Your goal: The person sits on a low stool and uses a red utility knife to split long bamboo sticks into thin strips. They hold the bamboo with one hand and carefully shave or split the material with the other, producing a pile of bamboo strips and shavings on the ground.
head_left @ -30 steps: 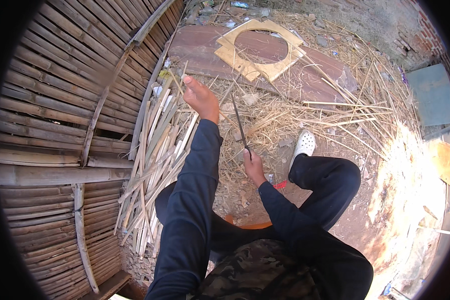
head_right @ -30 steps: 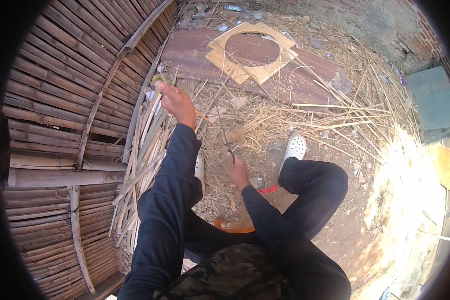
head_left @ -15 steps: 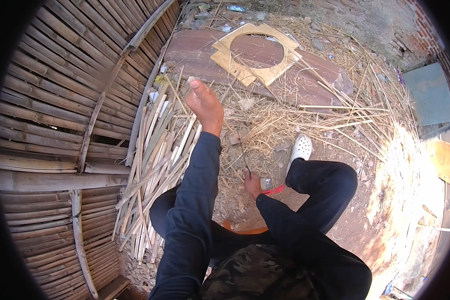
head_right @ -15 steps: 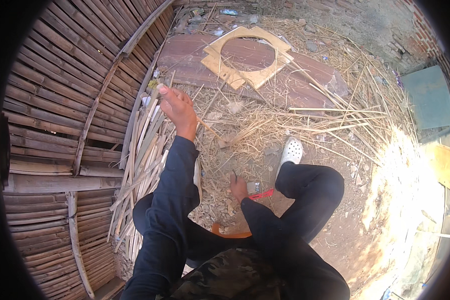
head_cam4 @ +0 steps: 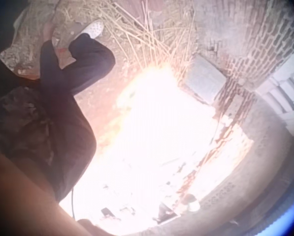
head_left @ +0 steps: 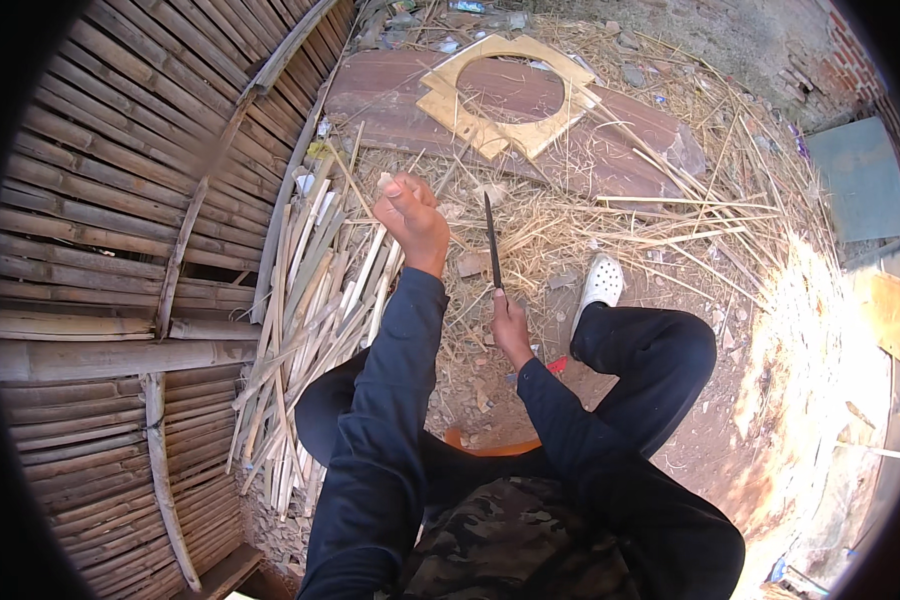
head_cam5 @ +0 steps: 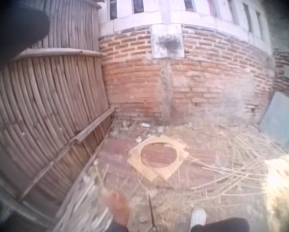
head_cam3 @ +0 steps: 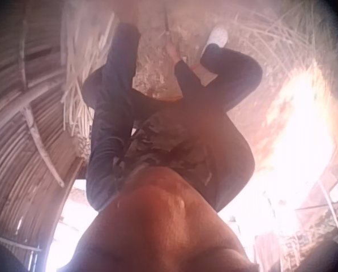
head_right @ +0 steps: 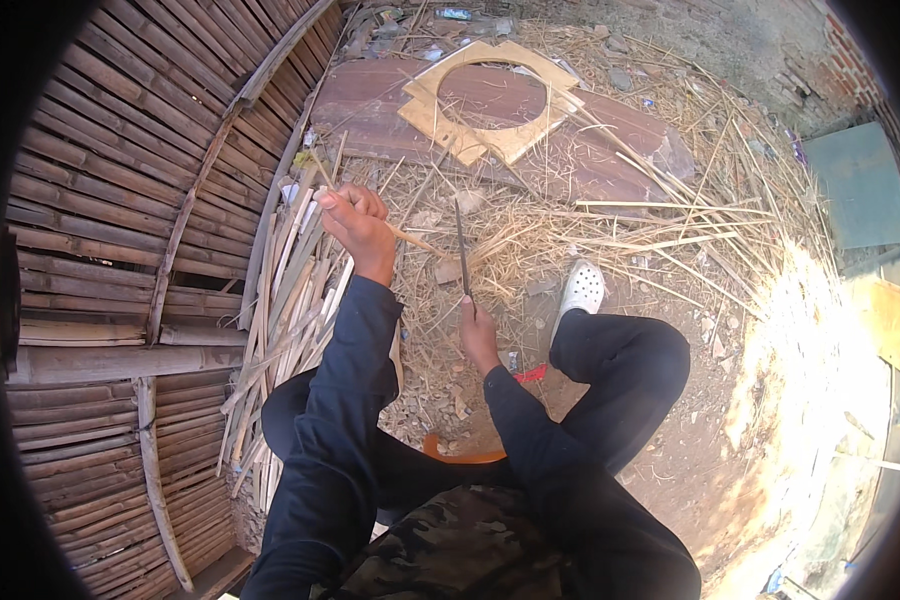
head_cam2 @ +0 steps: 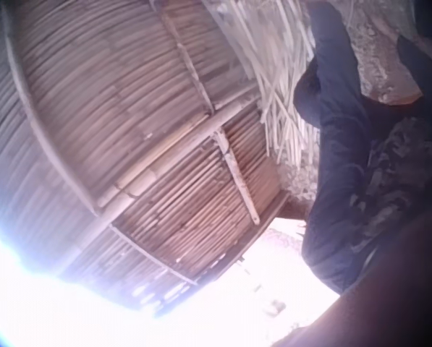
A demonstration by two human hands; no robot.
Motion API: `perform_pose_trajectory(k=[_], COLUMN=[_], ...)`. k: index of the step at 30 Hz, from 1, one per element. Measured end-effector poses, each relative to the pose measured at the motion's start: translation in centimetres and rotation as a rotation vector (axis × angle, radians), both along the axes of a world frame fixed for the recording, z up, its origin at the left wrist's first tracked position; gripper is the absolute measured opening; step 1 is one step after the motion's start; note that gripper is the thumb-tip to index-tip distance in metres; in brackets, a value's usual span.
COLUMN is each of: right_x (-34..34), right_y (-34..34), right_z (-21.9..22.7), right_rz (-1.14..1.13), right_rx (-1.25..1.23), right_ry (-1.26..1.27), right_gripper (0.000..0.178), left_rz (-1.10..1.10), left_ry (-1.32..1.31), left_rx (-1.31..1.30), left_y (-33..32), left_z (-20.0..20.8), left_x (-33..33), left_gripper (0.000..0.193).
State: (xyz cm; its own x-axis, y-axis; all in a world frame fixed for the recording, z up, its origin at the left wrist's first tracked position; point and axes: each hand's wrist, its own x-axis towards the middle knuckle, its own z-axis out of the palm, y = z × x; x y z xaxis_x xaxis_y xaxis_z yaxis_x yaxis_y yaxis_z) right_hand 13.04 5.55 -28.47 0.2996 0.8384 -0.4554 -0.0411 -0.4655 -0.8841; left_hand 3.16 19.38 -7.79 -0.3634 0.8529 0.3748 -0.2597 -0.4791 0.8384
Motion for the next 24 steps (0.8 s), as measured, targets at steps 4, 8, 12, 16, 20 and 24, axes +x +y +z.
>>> perform_pose_trajectory(k=[4,8,12,16,20,24], right_x=[-0.1,0.5,0.6,-0.9,-0.4,-0.8], right_y=[0.7,1.0,1.2,-0.2,-4.7,-4.9], right_z=[1.2,5.4,6.9,1.7,-15.6,-11.6], right_rz=[-0.011,-0.040,-0.027,-0.047,0.209,0.150], right_rx=[0.269,0.287,0.461,0.550,0.158,-0.062], right_ry=[-0.233,-0.202,-0.172,-0.184,-0.675,-0.268], right_gripper=[0.039,0.036,0.034,0.034,0.044,0.049], left_rz=[0.020,-0.007,0.004,0.039,0.059,0.061], left_ry=[0.023,0.013,-0.009,-0.016,-0.020,-0.049], left_rx=[-0.007,-0.005,-0.011,-0.015,-0.035,-0.035], left_y=[-0.1,-0.5,-0.5,-0.5,0.0,-0.5], left_z=[-0.5,-0.8,-0.9,-0.8,-0.2,-2.1], left_x=[0.5,0.5,0.1,0.3,1.2,0.0], left_gripper=[0.065,0.064,0.063,0.063,0.062,0.062])
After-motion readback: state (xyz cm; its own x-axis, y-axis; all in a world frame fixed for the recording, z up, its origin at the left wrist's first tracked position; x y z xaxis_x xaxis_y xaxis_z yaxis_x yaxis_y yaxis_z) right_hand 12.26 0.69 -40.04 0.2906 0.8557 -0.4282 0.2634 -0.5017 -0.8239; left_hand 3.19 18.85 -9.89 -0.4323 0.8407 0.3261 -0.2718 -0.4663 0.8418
